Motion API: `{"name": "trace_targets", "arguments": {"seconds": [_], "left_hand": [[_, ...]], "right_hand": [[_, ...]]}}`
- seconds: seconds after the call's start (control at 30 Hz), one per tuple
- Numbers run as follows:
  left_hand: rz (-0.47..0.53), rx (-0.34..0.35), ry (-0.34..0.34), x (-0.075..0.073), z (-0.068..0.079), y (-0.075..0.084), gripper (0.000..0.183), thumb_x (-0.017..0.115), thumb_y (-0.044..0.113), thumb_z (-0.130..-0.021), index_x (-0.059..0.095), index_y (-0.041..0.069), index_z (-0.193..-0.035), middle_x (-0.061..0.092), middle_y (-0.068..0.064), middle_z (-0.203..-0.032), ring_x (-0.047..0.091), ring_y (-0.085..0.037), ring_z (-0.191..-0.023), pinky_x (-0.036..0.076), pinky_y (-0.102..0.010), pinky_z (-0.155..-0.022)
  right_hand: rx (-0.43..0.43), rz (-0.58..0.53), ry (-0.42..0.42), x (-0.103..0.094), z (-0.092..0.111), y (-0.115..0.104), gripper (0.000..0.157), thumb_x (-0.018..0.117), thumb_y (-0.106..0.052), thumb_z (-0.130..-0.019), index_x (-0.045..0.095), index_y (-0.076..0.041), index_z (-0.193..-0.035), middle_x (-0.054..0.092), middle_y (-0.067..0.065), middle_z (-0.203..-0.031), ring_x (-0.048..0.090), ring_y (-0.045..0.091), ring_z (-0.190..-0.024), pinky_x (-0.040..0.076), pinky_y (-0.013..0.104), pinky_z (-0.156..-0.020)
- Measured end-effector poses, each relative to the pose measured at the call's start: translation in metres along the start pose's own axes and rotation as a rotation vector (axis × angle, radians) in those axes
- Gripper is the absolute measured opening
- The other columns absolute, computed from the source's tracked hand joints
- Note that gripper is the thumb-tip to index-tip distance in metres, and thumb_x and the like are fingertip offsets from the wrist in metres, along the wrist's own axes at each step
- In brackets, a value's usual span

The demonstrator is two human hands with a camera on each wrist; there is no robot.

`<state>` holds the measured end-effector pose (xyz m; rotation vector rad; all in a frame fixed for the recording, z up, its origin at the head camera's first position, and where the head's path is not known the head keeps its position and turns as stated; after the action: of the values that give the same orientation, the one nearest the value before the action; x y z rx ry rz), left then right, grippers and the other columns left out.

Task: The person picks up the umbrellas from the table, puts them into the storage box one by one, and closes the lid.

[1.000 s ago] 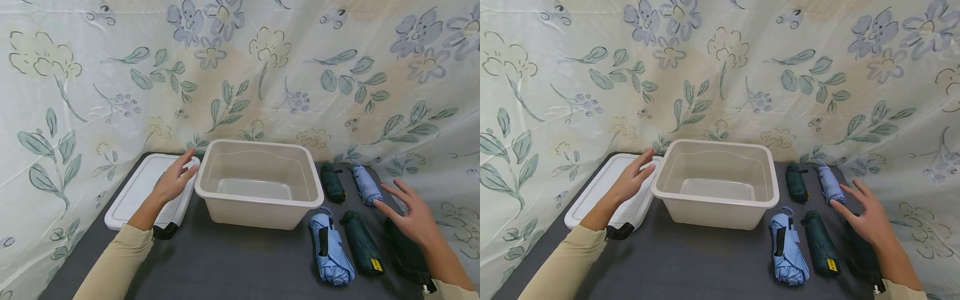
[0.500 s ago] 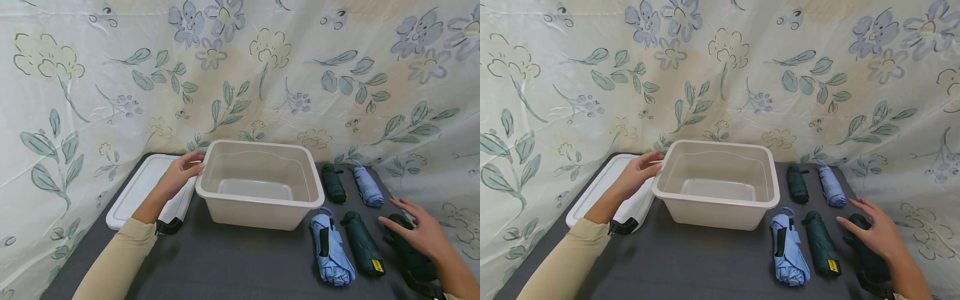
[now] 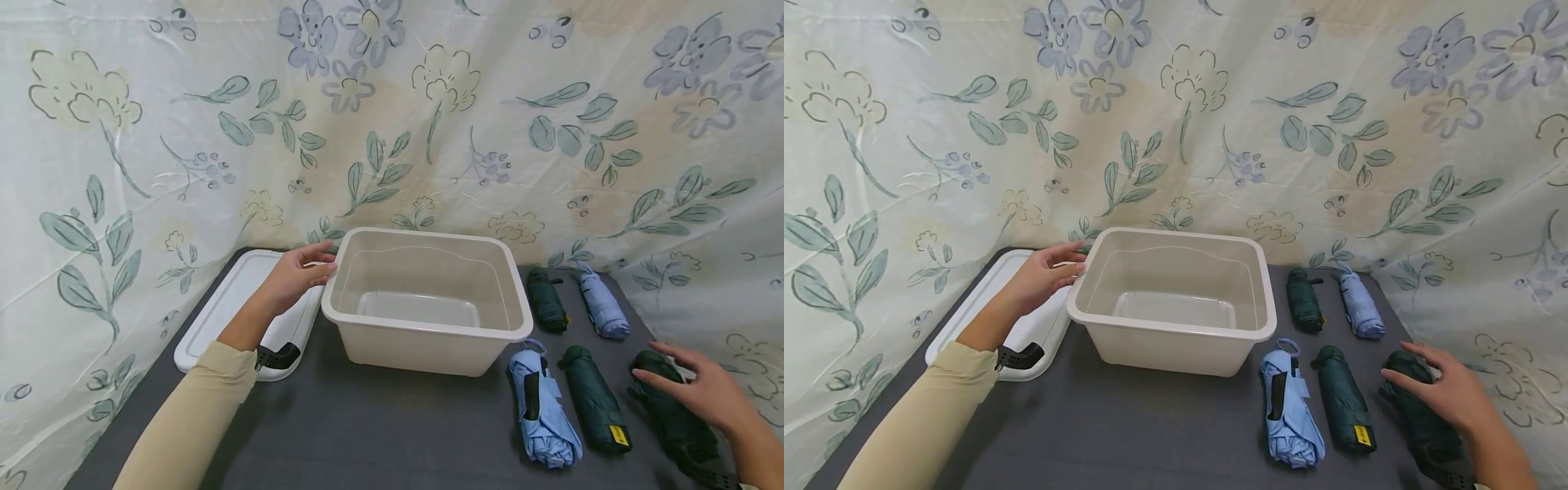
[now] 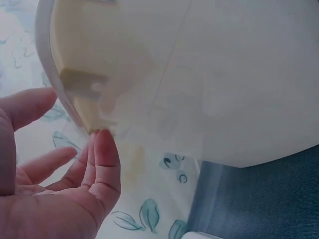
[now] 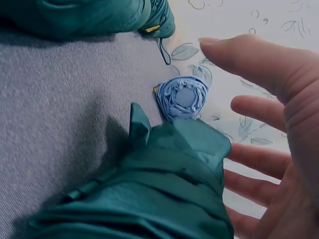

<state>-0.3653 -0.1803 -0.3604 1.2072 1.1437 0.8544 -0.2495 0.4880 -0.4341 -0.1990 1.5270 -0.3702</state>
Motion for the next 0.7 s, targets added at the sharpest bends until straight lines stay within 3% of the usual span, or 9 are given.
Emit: {"name": "trace_targets", "arguments": {"seconds": [0.37,0.7], "left_hand": [[0.076,-0.039,-0.01,0.005,-0.003,0.002,0.063,0.067,0.01,-0.098,0.042,0.005,-0.156,0.055,-0.011,-0.121,0.064,-0.009,-0.097,0.057,-0.02,-0.083],[0.092,-0.076,-0.019,0.007,-0.004,-0.001,0.059,0.067,0.009,-0.099,0.046,0.007,-0.154,0.056,-0.008,-0.114,0.063,-0.014,-0.1,0.057,-0.025,-0.084]], "right_hand": [[0.083,-0.008,-0.101,0.008,-0.002,0.02,0.099,0.063,-0.06,-0.095,0.024,0.009,-0.156,0.019,0.052,-0.148,0.037,0.073,-0.119,0.042,0.078,-0.086],[0.024,-0.098,-0.072,0.012,-0.001,0.029,0.098,0.066,-0.052,-0.096,0.022,0.013,-0.156,0.024,0.049,-0.151,0.037,0.069,-0.122,0.046,0.074,-0.089]]}}
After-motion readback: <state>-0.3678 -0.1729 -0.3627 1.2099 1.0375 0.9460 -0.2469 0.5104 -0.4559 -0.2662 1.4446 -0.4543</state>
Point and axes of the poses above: each hand's wrist, its own z-axis away from the middle knuckle, its own x-axis out of the palm, y = z × x, the point moved 8 cm from there along -z, towards the middle knuckle
